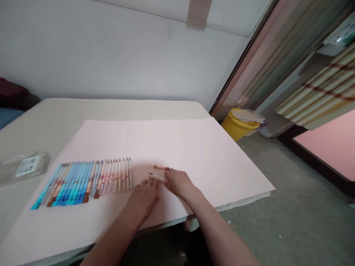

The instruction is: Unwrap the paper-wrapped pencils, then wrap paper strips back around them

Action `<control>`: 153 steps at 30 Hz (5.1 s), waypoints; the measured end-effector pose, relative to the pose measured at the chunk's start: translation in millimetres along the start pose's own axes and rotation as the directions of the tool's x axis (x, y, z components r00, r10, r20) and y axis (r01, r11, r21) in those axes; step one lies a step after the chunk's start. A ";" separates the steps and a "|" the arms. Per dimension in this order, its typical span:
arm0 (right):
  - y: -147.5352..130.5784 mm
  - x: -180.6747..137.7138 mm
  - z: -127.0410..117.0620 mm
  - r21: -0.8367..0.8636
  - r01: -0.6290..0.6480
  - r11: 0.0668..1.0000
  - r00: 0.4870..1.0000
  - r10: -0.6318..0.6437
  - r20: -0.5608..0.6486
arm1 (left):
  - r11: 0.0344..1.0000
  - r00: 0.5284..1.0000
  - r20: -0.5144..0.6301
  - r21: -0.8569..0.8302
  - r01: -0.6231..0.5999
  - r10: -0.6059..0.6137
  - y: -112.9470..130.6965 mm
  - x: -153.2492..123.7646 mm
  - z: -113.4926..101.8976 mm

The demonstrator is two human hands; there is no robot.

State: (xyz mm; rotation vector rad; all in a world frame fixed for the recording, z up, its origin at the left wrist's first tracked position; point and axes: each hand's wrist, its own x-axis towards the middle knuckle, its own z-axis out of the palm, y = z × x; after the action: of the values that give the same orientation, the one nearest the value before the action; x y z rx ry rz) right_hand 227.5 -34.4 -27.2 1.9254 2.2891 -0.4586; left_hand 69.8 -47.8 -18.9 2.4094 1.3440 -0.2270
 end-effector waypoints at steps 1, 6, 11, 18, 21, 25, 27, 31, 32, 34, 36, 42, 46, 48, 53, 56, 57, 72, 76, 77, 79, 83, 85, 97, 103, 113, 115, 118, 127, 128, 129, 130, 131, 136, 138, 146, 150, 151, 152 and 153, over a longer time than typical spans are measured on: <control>-1.3 1.0 2.3 -0.010 0.005 1.000 1.000 -0.005 -0.013 | 1.000 1.000 0.001 0.008 0.004 -0.004 -0.2 -0.4 1.0; -7.8 6.4 10.2 -0.033 0.023 0.999 0.998 -0.025 -0.056 | 1.000 1.000 -0.009 0.003 0.024 -0.024 -1.2 -6.4 4.2; -12.7 10.7 11.5 -0.039 0.018 0.999 0.999 -0.019 -0.030 | 0.973 0.993 0.009 -0.200 0.118 -0.119 0.2 -13.2 0.4; -17.2 11.6 11.3 -0.067 0.014 0.998 1.000 -0.016 -0.023 | 0.061 0.927 0.025 -0.997 0.051 -0.375 17.9 -10.4 16.9; -19.3 12.3 11.9 -0.066 0.000 0.998 1.000 -0.002 -0.031 | -0.359 0.856 0.249 -0.930 0.081 -0.452 19.0 -8.7 24.7; -22.6 13.8 9.5 -0.058 -0.003 0.998 1.000 0.005 0.027 | -0.544 0.873 0.304 -0.837 0.053 -0.382 13.5 -5.5 23.1; -23.9 14.4 7.6 -0.040 -0.007 0.999 0.999 0.009 0.046 | -0.570 0.887 0.296 -0.821 0.045 -0.356 10.9 -3.4 20.0; -24.5 14.5 4.2 0.034 -0.009 0.999 0.997 0.006 0.078 | -0.596 0.919 0.268 -0.801 0.045 -0.290 7.9 1.0 17.0; -24.4 14.1 3.5 0.056 -0.007 0.998 0.996 0.002 0.084 | -0.599 0.924 0.257 -0.800 0.040 -0.282 7.6 2.3 17.3; -24.6 13.0 2.3 0.089 -0.009 0.996 0.995 0.001 0.095 | -0.607 0.930 0.236 -0.794 0.018 -0.281 7.4 5.5 19.0; -25.5 11.2 1.4 0.102 -0.006 0.995 0.996 -0.002 0.085 | -0.622 0.920 0.233 -0.783 -0.016 -0.316 7.3 9.3 20.9; -29.8 1.9 -5.5 0.173 0.096 0.980 0.992 -0.081 -0.092 | -0.625 0.876 0.243 -0.776 -0.083 -0.418 1.3 19.8 18.0; -27.2 -6.8 -14.4 0.311 0.181 0.933 0.975 -0.129 -0.180 | -0.611 0.876 0.211 -0.783 -0.114 -0.433 -5.2 22.2 9.0; -24.3 -10.0 -17.1 0.424 0.262 0.867 0.958 -0.182 -0.220 | -0.617 0.874 0.199 -0.775 -0.137 -0.444 -6.6 22.9 4.5; -17.6 -11.2 -18.3 0.664 0.289 0.690 0.943 -0.085 -0.322 | -0.651 0.872 0.177 -0.734 -0.192 -0.457 -10.5 26.9 -3.3; -13.2 -13.3 -22.8 0.771 0.265 0.580 0.922 0.081 -0.378 | -0.678 0.857 0.191 -0.700 -0.223 -0.479 -20.6 30.3 -8.4; -11.8 -15.2 -25.3 0.804 0.265 0.532 0.914 0.128 -0.385 | -0.689 0.845 0.203 -0.685 -0.238 -0.494 -25.2 31.1 -10.4; -15.0 -26.6 -34.0 0.878 0.249 0.409 0.930 0.152 -0.335 | -0.715 0.811 0.201 -0.615 -0.332 -0.550 -47.8 30.0 -20.4; -15.8 -25.2 -31.2 0.858 0.273 0.436 0.923 0.133 -0.361 | -0.709 0.817 0.192 -0.626 -0.324 -0.543 -43.2 29.6 -21.8; -16.6 -24.8 -30.4 0.850 0.279 0.446 0.921 0.127 -0.369 | -0.705 0.818 0.188 -0.632 -0.323 -0.543 -42.0 29.4 -22.2; -18.5 -24.1 -28.1 0.832 0.290 0.472 0.918 0.109 -0.381 | -0.701 0.819 0.189 -0.639 -0.316 -0.541 -39.7 29.2 -22.5; -21.7 -22.0 -21.9 0.798 0.294 0.526 0.918 0.077 -0.389 | -0.702 0.827 0.190 -0.645 -0.301 -0.529 -35.3 29.4 -20.8; -23.3 -21.0 -20.0 0.785 0.296 0.544 0.917 0.068 -0.392 | -0.693 0.835 0.171 -0.656 -0.299 -0.522 -31.5 28.8 -19.5; -20.8 -20.2 -23.5 0.787 0.285 0.547 0.930 0.042 -0.366 | -0.644 0.848 0.090 -0.694 -0.323 -0.522 -21.8 24.9 -19.8; -26.0 -20.4 -25.3 0.811 0.265 0.521 0.940 0.049 -0.339 | -0.641 0.854 0.080 -0.697 -0.320 -0.514 -17.8 22.4 -21.8; -33.5 -13.5 -18.8 0.864 0.250 0.437 0.950 0.062 -0.306 | -0.629 0.914 -0.032 -0.716 -0.303 -0.404 -2.5 18.6 -10.2; -31.5 -12.6 -17.7 0.865 0.257 0.431 0.951 0.048 -0.306 | -0.625 0.916 -0.026 -0.723 -0.294 -0.401 -2.6 18.7 -10.8; -29.1 -10.2 -14.7 0.866 0.259 0.429 0.951 0.043 -0.306 | -0.624 0.910 -0.005 -0.726 -0.289 -0.415 -2.7 19.1 -12.0; -28.7 -7.2 -14.9 0.893 0.202 0.402 0.970 0.044 -0.239 | -0.652 0.924 0.042 -0.721 -0.235 -0.379 -11.3 19.8 -10.7; -29.3 -7.3 -15.0 0.895 0.193 0.403 0.972 0.046 -0.230 | -0.652 0.928 0.050 -0.726 -0.220 -0.369 -11.9 19.2 -10.8; -30.1 -7.4 -14.9 0.896 0.187 0.402 0.973 0.050 -0.225 | -0.652 0.930 0.058 -0.729 -0.208 -0.362 -12.2 18.7 -11.0; -30.9 -7.4 -14.7 0.898 0.182 0.401 0.974 0.054 -0.222 | -0.652 0.932 0.063 -0.731 -0.200 -0.357 -12.3 18.2 -11.3; -31.7 -7.3 -14.5 0.900 0.179 0.398 0.974 0.056 -0.219 | -0.653 0.934 0.064 -0.731 -0.197 -0.353 -12.4 17.8 -11.7; -23.4 -5.5 -18.3 0.882 0.216 0.418 0.969 0.021 -0.248 | -0.660 0.912 0.082 -0.716 -0.227 -0.402 -15.9 19.7 -17.1; -10.5 -3.4 -20.6 0.830 0.232 0.507 0.942 0.094 -0.321 | -0.677 0.891 0.116 -0.695 -0.243 -0.440 -21.1 21.6 -20.4; 24.0 17.9 2.9 0.289 -0.089 0.953 0.935 0.180 -0.306 | -0.689 0.824 0.165 -0.648 -0.324 -0.542 -46.7 25.2 -27.2; 10.7 28.1 16.3 0.108 -0.047 0.993 0.976 0.068 -0.208 | -0.683 0.813 0.174 -0.653 -0.327 -0.556 -48.6 25.3 -27.0; 8.1 29.4 17.1 0.082 -0.034 0.996 0.978 0.050 -0.200 | -0.681 0.813 0.171 -0.654 -0.329 -0.557 -48.6 25.3 -26.7; 6.3 30.0 16.7 0.065 -0.026 0.998 0.980 0.038 -0.194 | -0.679 0.814 0.165 -0.654 -0.332 -0.557 -48.5 25.3 -26.4; 5.1 29.6 15.3 0.057 -0.020 0.998 0.980 0.030 -0.195 | -0.677 0.814 0.159 -0.655 -0.336 -0.558 -48.6 25.3 -26.1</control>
State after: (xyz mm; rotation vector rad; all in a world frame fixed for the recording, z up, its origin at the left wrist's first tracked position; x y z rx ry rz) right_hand 225.4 -10.4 -50.7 2.1100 2.3890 -0.3467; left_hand 41.1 5.6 -14.6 0.0884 0.9371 1.3026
